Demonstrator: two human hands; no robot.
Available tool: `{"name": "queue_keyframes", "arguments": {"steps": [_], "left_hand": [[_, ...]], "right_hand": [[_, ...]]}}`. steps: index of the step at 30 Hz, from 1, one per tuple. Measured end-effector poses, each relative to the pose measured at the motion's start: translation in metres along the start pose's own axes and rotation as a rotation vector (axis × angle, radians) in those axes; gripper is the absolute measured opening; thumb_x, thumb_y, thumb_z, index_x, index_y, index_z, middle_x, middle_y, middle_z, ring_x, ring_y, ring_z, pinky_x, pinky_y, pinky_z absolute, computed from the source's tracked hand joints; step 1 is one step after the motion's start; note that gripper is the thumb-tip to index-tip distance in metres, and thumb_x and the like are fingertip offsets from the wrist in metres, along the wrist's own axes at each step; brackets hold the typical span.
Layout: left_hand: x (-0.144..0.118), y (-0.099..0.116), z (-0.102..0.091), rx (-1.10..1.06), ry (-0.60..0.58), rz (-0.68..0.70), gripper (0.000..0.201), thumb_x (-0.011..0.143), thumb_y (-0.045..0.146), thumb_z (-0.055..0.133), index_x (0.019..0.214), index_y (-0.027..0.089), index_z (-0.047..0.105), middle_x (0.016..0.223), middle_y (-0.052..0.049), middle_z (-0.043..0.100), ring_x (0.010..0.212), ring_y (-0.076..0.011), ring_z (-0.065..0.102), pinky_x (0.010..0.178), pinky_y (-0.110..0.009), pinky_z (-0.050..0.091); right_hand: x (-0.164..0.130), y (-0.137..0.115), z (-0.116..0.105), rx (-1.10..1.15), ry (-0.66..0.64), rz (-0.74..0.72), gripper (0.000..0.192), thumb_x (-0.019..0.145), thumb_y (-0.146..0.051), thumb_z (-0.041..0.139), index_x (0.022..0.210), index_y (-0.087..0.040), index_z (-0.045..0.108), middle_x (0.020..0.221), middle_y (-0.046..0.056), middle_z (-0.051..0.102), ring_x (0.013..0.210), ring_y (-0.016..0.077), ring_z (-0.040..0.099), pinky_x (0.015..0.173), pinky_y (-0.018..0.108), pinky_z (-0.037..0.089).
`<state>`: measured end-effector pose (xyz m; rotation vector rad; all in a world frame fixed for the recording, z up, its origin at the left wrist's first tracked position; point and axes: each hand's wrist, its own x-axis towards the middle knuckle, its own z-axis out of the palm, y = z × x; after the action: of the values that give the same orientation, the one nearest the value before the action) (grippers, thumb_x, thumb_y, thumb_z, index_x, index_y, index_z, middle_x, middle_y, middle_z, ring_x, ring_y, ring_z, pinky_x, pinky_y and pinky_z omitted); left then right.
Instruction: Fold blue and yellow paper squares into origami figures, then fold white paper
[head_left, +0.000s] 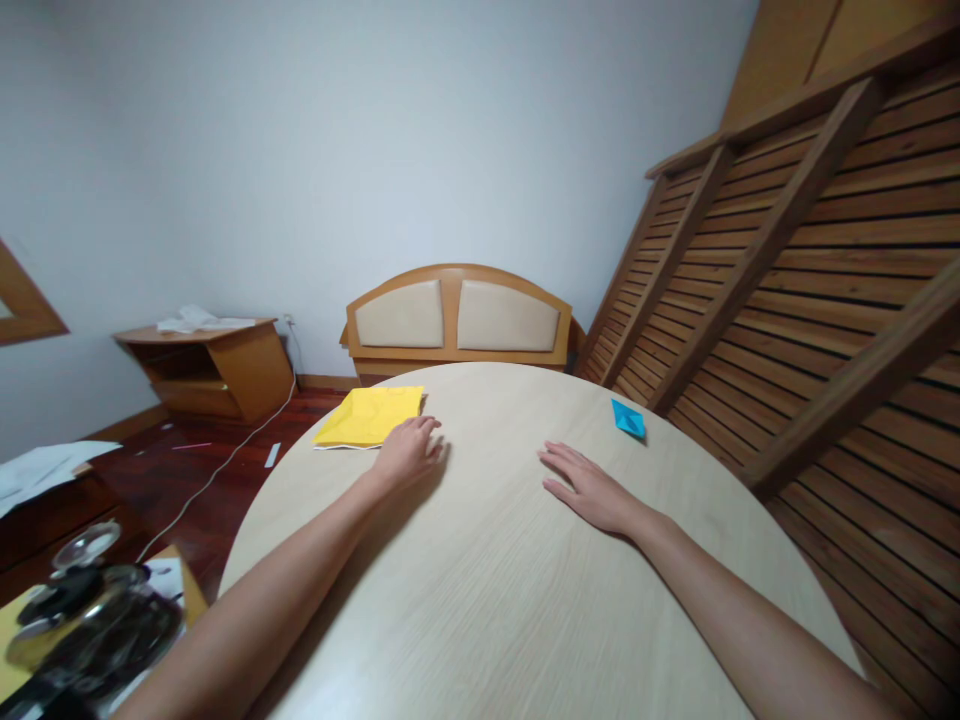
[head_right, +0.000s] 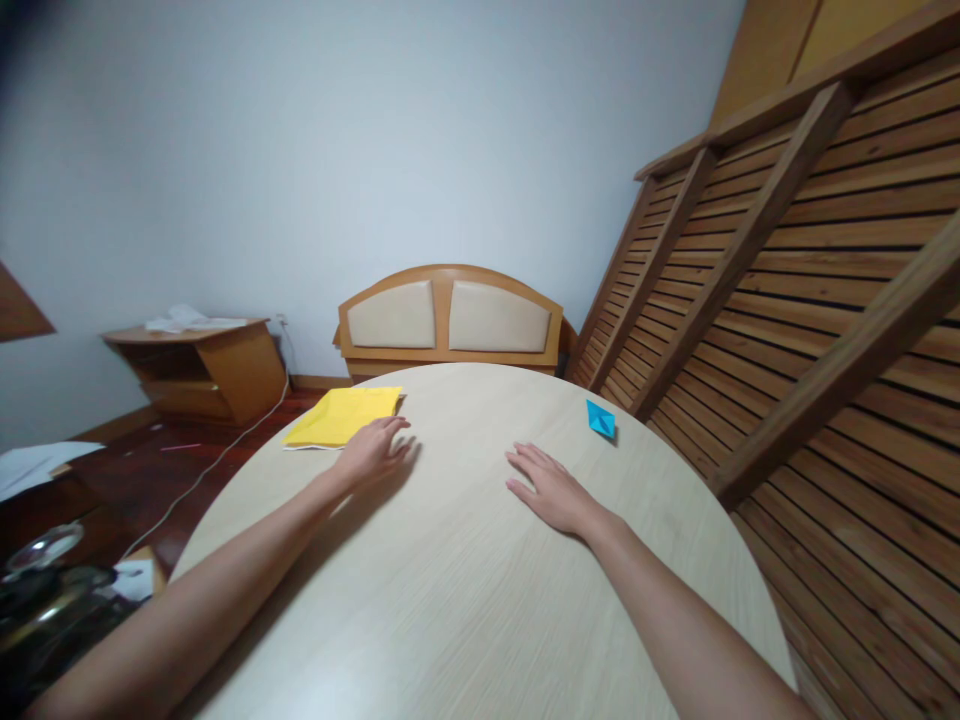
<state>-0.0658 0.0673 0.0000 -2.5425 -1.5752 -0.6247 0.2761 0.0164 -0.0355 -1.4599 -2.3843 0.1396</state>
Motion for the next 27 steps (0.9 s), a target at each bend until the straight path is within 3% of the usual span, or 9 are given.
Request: {"name": "queue_keyframes", "arguments": {"steps": [6,12,17,21,24,27], "left_hand": [[0.0,-0.056,-0.007,0.047,-0.094,0.007,0.038,0.085,0.026,0.056,0.121,0.015,0.061,0.129,-0.014,0.062,0.118,-0.0285,0.058,0.104,-0.039,0.043],[-0.002,-0.075,-0.004,-0.023,-0.122,-0.014,0.04,0.082,0.019,0.056,0.121,0.018,0.062,0.128,-0.011,0.064,0.116,-0.0259,0.06,0.098,-0.033,0.046],[0.0,-0.079,-0.001,0.014,-0.087,-0.092,0.03,0.088,0.02,0.052,0.112,0.021,0.069,0.119,-0.009,0.07,0.108,-0.0264,0.065,0.09,-0.033,0.05],[0.003,-0.077,-0.002,0.035,0.125,-0.114,0.034,0.094,0.019,0.044,0.113,0.018,0.072,0.121,-0.01,0.07,0.111,-0.0271,0.064,0.096,-0.037,0.049],[0.006,-0.064,-0.008,0.036,0.224,-0.047,0.035,0.096,0.02,0.042,0.116,0.019,0.07,0.126,-0.008,0.067,0.118,-0.0247,0.061,0.104,-0.039,0.046],[0.006,-0.036,-0.012,0.034,0.322,0.149,0.032,0.095,0.02,0.045,0.113,0.02,0.072,0.12,-0.008,0.07,0.114,-0.0252,0.064,0.101,-0.042,0.049]], "right_hand": [[-0.002,0.002,-0.002,0.046,-0.016,0.018,0.056,0.098,-0.052,0.041,0.142,-0.017,0.05,0.151,0.013,0.045,0.141,0.0262,0.038,0.118,0.046,0.028],[-0.002,0.006,0.0,0.071,0.005,0.014,0.054,0.097,-0.051,0.043,0.14,-0.02,0.052,0.149,0.011,0.048,0.14,0.0273,0.04,0.117,0.048,0.029],[-0.002,0.007,0.001,0.059,-0.011,0.021,0.058,0.096,-0.055,0.042,0.141,-0.019,0.052,0.149,0.012,0.048,0.14,0.0291,0.039,0.117,0.05,0.029],[-0.002,0.008,0.002,0.057,-0.019,0.019,0.061,0.096,-0.057,0.039,0.142,-0.019,0.051,0.149,0.011,0.047,0.141,0.0293,0.038,0.118,0.049,0.028],[-0.002,0.01,0.002,0.073,-0.013,0.021,0.062,0.096,-0.06,0.039,0.142,-0.02,0.051,0.15,0.01,0.047,0.141,0.0298,0.038,0.118,0.05,0.028],[-0.002,0.011,0.002,0.075,-0.02,0.029,0.062,0.096,-0.06,0.038,0.142,-0.021,0.051,0.151,0.01,0.046,0.141,0.0296,0.038,0.118,0.05,0.028]]}}
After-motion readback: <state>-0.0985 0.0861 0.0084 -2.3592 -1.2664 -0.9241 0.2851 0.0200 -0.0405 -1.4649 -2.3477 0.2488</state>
